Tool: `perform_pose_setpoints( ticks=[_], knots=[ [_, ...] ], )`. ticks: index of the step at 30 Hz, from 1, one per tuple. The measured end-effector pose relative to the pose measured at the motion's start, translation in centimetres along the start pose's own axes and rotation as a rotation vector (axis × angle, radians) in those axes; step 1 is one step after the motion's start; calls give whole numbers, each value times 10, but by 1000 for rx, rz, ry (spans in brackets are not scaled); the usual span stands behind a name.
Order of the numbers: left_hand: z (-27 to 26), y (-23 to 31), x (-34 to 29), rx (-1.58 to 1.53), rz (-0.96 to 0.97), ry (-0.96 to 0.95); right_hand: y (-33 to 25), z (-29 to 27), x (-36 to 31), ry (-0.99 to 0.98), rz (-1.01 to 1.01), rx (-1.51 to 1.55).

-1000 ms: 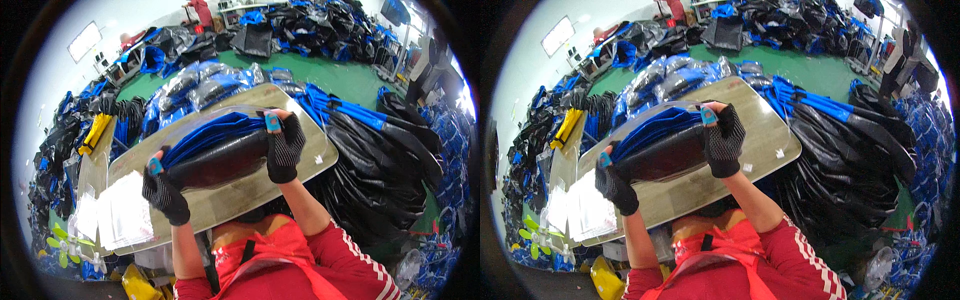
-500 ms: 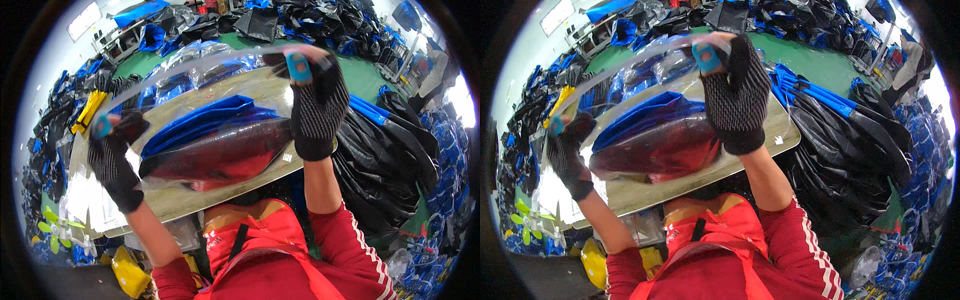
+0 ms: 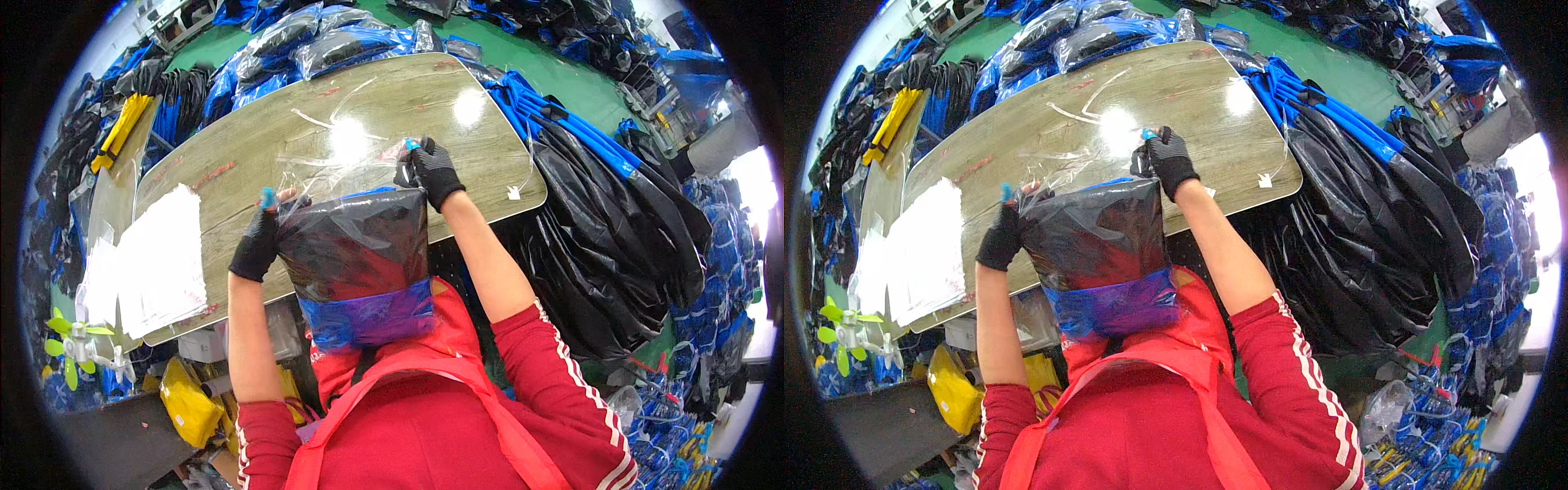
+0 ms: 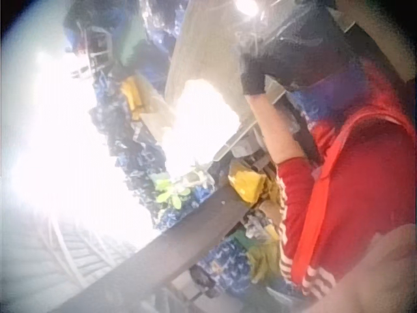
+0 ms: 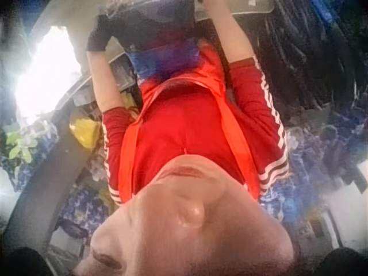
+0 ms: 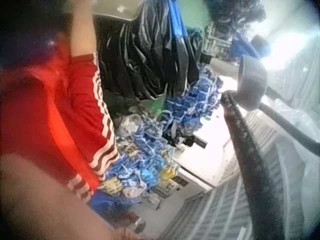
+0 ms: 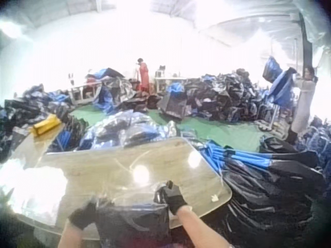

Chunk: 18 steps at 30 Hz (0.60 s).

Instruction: The person repeatedly places blue and black plastic bags into clear plastic sleeves on a table, then folds and stacks them. The process is repeated multiple times with similar items.

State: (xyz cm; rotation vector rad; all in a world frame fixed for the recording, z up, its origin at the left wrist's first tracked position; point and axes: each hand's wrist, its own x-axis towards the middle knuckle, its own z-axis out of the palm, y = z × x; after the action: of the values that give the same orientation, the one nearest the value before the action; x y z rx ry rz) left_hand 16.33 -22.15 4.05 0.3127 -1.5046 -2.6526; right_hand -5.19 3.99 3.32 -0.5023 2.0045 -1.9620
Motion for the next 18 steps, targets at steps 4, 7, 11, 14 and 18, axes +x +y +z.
perform_pose_setpoints(
  ticks=[4,7,11,14,18],
  knots=[
    [20,15,-5,563,26,83,-2,-21,-15,-534,359,750],
    [25,16,0,444,-36,278,-3,-21,-29,-479,350,392],
    [18,-6,12,956,426,518,-1,-3,-35,96,-345,-304],
    [10,-27,15,1113,433,578,7,8,-28,152,-259,-438],
    [-4,-31,25,662,488,358,14,-6,0,-49,-380,-492]
  ],
)
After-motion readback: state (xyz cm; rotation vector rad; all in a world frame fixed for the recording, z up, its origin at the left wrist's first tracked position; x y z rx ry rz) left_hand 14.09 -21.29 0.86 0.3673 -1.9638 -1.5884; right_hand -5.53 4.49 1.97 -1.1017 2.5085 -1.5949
